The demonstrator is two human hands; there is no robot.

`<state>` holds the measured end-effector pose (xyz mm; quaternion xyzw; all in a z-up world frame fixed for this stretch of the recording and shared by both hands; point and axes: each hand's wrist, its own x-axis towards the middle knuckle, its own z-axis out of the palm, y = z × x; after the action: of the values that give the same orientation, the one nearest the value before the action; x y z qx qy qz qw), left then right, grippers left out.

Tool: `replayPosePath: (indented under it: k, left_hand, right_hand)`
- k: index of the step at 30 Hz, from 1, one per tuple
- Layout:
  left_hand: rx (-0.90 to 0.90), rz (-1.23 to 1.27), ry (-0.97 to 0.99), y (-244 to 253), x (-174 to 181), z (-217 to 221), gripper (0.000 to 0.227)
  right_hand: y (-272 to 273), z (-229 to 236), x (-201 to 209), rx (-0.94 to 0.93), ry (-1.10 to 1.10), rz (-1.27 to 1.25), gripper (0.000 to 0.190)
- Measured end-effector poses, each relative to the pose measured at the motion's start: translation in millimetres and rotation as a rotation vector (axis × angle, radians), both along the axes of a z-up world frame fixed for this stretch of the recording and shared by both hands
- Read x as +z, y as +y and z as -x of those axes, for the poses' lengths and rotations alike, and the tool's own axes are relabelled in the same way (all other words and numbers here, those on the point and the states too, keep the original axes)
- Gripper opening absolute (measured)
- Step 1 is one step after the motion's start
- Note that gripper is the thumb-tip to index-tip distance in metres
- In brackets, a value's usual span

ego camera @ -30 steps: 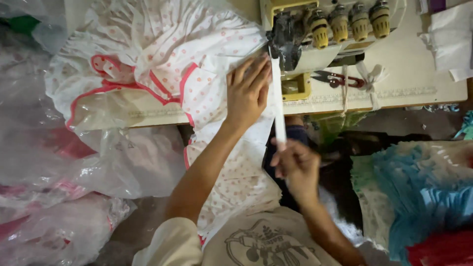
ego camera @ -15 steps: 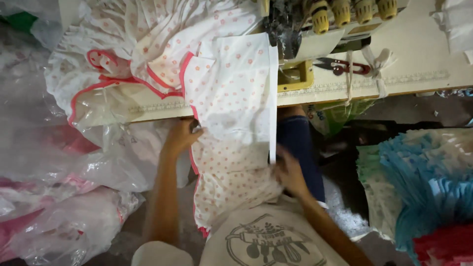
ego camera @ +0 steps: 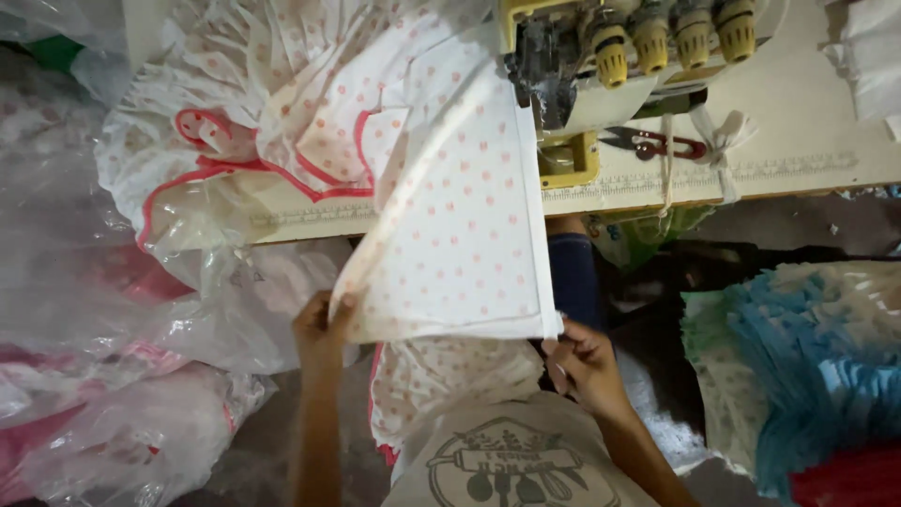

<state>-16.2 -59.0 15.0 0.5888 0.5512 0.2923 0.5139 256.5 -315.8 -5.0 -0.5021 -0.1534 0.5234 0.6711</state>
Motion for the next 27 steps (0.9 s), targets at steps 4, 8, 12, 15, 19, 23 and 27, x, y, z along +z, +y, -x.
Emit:
replayPosePath:
  k: [4, 8, 12, 15, 19, 23, 27]
  left_hand:
    - [0.087, -0.017, -0.058, 32, -3, 0, 0.020]
    - [0.097, -0.132, -0.171, 79, -18, -4, 0.020]
    - [0.106, -0.178, -0.256, 108, 11, -32, 0.021]
    - [0.083, -0.214, -0.311, 133, 31, -57, 0.020]
    - [0.139, -0.217, -0.447, 183, 23, -76, 0.016]
    - [0.167, -0.069, -0.654, 206, 41, -102, 0.014]
    - [0.150, -0.067, -0.783, 171, 63, -84, 0.022]
  right_hand:
    - [32, -7, 17, -0.141, 0.017, -0.045, 0.029]
    - [64, -13, 46, -0.230, 0.051, -0.111, 0.028]
    - [96, -25, 66, -0.287, 0.022, -0.100, 0.027]
    - [122, -37, 65, -0.321, -0.026, -0.075, 0.023]
    - [160, -52, 60, -0.355, -0.152, -0.106, 0.018]
    - [178, -56, 72, -0.378, -0.350, -0.131, 0.019]
    - [105, -21, 65, -0.331, -0.523, 0.035, 0.016]
